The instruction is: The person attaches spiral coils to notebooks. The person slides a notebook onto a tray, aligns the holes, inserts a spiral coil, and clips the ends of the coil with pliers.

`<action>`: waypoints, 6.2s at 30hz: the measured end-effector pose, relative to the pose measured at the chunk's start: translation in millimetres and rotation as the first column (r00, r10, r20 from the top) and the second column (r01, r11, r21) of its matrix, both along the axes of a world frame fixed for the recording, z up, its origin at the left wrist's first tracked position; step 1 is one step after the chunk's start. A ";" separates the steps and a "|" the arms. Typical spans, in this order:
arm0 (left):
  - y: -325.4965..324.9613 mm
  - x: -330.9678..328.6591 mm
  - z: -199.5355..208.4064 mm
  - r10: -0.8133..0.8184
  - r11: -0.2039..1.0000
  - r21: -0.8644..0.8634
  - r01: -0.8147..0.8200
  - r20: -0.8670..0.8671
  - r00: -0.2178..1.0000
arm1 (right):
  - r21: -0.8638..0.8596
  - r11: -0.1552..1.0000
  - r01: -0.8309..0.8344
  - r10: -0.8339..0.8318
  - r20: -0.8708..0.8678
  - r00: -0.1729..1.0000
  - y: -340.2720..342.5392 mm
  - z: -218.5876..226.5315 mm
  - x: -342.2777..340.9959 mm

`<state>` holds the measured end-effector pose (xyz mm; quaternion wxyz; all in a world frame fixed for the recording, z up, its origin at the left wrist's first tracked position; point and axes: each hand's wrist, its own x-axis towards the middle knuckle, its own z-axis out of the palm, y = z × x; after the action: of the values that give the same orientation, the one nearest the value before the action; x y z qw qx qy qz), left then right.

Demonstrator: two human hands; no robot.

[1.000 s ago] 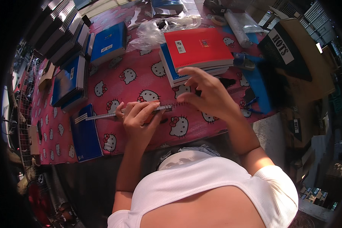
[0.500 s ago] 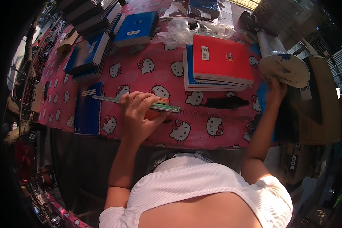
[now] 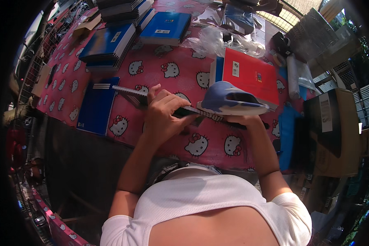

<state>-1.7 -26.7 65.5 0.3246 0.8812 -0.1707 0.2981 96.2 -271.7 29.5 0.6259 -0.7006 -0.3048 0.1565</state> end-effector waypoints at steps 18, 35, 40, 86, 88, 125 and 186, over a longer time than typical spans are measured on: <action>16.3 -4.6 4.5 0.011 0.999 0.051 -0.008 -0.062 0.998 | -0.019 0.993 0.120 -0.121 -0.151 0.981 13.9 30.4 -1.4; 40.9 -7.1 8.7 0.208 0.964 0.192 -0.183 -0.119 0.971 | -0.298 0.954 0.035 0.018 0.171 0.985 44.3 10.9 -2.7; 56.0 -11.7 1.4 0.357 0.920 0.201 -0.337 -0.074 0.931 | 0.267 0.963 -0.026 0.083 -0.206 0.975 48.1 25.1 -13.2; 132.9 -13.8 -15.3 0.044 0.815 -0.553 -0.175 -0.241 0.969 | -0.497 0.868 0.010 0.135 0.255 0.957 174.6 12.1 57.3; 130.4 -15.1 -23.8 0.014 0.760 -0.621 -0.191 -0.278 0.961 | -0.490 0.872 -0.002 0.154 0.271 0.950 178.9 6.9 50.0; 161.3 47.9 -59.7 -0.540 0.272 -0.961 0.060 -0.101 0.836 | -0.779 0.019 0.626 -0.426 0.560 0.711 -225.1 -129.6 -193.9; 389.8 -74.5 -151.0 0.944 0.084 -0.182 -0.980 -0.301 0.137 | -0.527 0.599 0.603 0.160 0.816 0.555 2.2 -24.2 39.4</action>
<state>-76.2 363.0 -85.4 0.2026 0.7190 0.5198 0.4146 135.6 -269.4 5.3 0.0720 -0.9210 -0.3502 -0.1543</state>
